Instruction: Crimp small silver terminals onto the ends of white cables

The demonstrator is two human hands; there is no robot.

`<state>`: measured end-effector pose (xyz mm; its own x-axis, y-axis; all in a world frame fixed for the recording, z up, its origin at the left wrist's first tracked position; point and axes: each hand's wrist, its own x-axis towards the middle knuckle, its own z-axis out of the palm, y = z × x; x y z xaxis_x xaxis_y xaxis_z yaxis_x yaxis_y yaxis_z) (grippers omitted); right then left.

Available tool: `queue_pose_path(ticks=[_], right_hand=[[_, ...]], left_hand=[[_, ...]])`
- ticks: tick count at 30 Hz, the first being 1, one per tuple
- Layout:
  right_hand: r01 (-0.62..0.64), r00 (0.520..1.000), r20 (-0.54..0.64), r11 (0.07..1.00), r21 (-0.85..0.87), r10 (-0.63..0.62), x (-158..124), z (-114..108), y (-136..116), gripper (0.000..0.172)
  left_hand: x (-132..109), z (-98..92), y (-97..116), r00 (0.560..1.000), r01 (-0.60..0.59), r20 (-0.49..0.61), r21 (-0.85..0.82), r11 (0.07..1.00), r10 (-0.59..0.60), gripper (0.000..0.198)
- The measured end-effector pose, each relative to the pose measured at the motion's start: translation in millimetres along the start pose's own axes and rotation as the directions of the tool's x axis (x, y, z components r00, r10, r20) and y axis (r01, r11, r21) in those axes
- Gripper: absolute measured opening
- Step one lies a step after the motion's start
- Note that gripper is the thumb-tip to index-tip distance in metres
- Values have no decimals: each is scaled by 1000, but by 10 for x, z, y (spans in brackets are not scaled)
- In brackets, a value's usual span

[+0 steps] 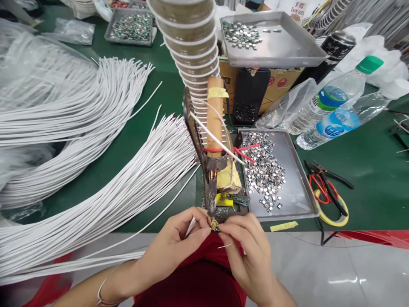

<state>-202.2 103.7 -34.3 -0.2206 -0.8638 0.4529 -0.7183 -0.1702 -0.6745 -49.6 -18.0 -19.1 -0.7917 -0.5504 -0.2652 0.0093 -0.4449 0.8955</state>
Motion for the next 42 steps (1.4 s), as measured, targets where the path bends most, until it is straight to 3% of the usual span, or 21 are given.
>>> queue_pose_path(ticks=[4,10,14,17,29,42], right_hand=[[20,1000,-9,1000,-6,-20,38,22,-16,26],[60,996,-57,984,-166,-70,14,10,-28,31],[104,984,-124,975,-197,-129,24,39,-48,21],[129,981,-112,964,-232,-158,33,69,-53,23],[94,988,-100,967,-235,-120,39,59,-62,32],[135,976,-118,939,-316,-181,62,104,-80,30]], left_hand=[[-18,12,-4,1000,15,-22,-39,999,-16,12],[7,-29,16,999,5,-34,-72,997,-8,13],[30,-44,33,999,17,-37,-72,997,-20,12],[46,-51,35,999,26,-39,-79,997,-29,12],[94,-69,121,999,22,-22,-92,996,-24,13],[0,15,138,995,-55,-82,50,997,59,9]])
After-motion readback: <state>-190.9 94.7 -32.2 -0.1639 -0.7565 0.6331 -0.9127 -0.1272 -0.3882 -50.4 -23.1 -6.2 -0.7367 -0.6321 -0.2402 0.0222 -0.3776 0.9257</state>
